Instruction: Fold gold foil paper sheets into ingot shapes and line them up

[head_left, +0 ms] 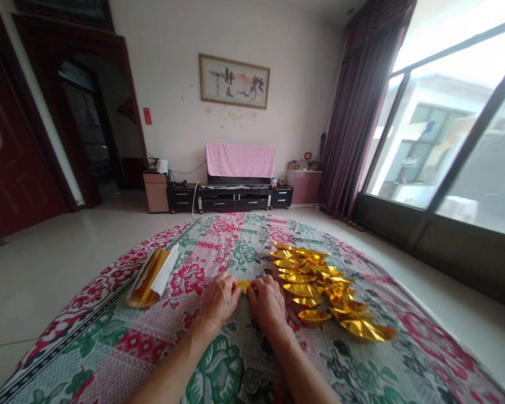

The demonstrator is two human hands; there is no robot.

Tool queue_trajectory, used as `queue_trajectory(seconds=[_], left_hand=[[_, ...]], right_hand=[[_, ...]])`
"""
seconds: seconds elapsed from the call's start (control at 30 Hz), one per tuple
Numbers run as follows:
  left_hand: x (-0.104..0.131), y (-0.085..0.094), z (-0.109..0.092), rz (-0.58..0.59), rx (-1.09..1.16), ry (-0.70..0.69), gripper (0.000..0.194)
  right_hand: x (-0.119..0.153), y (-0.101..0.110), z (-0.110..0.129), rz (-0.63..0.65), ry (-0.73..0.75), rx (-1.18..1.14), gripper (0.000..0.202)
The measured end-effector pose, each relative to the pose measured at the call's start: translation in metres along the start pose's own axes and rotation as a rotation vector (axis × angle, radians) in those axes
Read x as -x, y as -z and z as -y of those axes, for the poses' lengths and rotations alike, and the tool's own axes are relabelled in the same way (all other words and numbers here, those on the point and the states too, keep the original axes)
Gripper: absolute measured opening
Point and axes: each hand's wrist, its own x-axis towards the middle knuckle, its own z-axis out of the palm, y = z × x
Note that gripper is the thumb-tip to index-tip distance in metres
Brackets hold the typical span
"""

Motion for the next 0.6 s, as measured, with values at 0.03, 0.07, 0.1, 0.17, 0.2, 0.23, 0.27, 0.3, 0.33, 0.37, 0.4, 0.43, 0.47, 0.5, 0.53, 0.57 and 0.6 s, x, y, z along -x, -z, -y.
queue_trajectory(seconds=[0.03,0.07,0.1,0.17,0.2,0.23,0.27,0.3,0.33,0.37,0.4,0.43,0.47,0.5,0.53,0.57,0.6], left_hand=[[0.000,0.000,0.002,0.006,0.012,-0.002,0.009],[-0.001,0.000,0.004,0.013,0.023,-0.008,0.008],[-0.001,0.000,0.007,0.019,0.036,-0.017,0.007],[-0.002,0.000,0.011,0.028,0.065,-0.041,0.008],[-0.002,0.000,0.014,0.033,0.080,-0.053,0.008],[-0.003,0.000,0.016,0.036,0.093,-0.060,0.009],[-0.003,-0.001,0.018,0.039,0.104,-0.065,0.011],[-0.004,-0.001,0.020,0.043,0.114,-0.071,0.012],[-0.005,-0.001,0.021,0.051,0.124,-0.080,0.013],[-0.005,-0.001,0.023,0.062,0.134,-0.092,0.014],[-0.006,0.000,0.024,0.075,0.144,-0.104,0.016],[-0.006,0.000,0.025,0.090,0.151,-0.112,0.018],[-0.007,0.001,0.026,0.103,0.157,-0.117,0.019],[-0.008,0.001,0.027,0.114,0.162,-0.119,0.020],[-0.008,0.002,0.028,0.121,0.165,-0.119,0.021],[-0.008,0.003,0.028,0.125,0.167,-0.120,0.022],[-0.008,0.004,0.029,0.130,0.169,-0.121,0.023]], right_hand=[[0.000,0.000,0.000,0.002,0.000,0.000,0.022],[0.000,-0.001,-0.001,0.004,0.002,-0.001,0.022],[0.000,-0.002,-0.002,0.009,0.004,-0.004,0.022],[0.000,-0.003,-0.003,0.018,0.009,-0.008,0.023],[0.000,-0.004,-0.003,0.018,0.012,-0.010,0.023],[-0.001,-0.004,-0.004,0.017,0.015,-0.012,0.023],[-0.001,-0.004,-0.004,0.017,0.016,-0.015,0.024],[-0.001,-0.004,-0.004,0.017,0.015,-0.018,0.024],[0.000,-0.003,-0.003,0.018,0.013,-0.020,0.024],[0.000,-0.003,-0.003,0.021,0.011,-0.022,0.023],[0.000,-0.002,-0.003,0.024,0.008,-0.024,0.023],[0.000,-0.002,-0.003,0.027,0.005,-0.024,0.023],[-0.001,-0.002,-0.003,0.029,0.004,-0.025,0.023],[-0.001,-0.002,-0.003,0.031,0.002,-0.026,0.022],[-0.001,-0.002,-0.003,0.033,0.002,-0.027,0.022],[-0.001,-0.003,-0.004,0.032,0.003,-0.029,0.023],[-0.001,-0.003,-0.004,0.032,0.003,-0.031,0.023]])
